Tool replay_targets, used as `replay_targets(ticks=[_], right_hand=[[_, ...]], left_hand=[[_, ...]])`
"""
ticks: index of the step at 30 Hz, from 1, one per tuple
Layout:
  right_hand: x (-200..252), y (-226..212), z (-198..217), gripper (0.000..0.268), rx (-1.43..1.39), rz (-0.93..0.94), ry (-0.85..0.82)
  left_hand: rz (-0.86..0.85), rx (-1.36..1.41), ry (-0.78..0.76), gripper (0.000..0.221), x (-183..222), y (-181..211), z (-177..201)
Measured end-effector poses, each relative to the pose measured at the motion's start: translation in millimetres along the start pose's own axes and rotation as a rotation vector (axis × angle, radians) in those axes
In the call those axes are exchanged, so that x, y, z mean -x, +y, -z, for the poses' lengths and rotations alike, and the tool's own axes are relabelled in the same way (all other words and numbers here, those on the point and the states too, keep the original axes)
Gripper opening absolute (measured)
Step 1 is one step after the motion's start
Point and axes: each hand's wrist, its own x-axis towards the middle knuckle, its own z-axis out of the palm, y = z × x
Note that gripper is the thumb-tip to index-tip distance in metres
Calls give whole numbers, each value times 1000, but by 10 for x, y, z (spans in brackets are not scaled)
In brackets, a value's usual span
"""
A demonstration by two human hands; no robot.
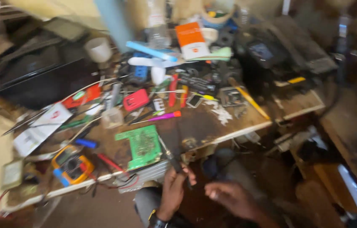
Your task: Soldering components onto a circuit board at a repair bench
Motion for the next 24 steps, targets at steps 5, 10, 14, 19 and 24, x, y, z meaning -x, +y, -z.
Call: replay_targets(ticks=[5, 10, 14, 19, 24], right_hand=[[-8, -81, 669, 34, -10, 131, 382], [191, 47, 1172, 30, -143, 191, 712], [333, 612, 1690, 21, 403, 332, 997], [725, 1208, 2272, 9, 666, 209, 1185], [882, 1054, 2644, 25, 896, -115, 1133]], left_hand=[[-47, 14, -130, 6, 129, -320, -3], [-1, -233, -43, 15, 74, -652, 178], [141, -198, 130, 26, 95, -542, 114], [170, -319, 205, 27, 165, -218, -116], [182, -419, 155, 24, 154, -420, 11]])
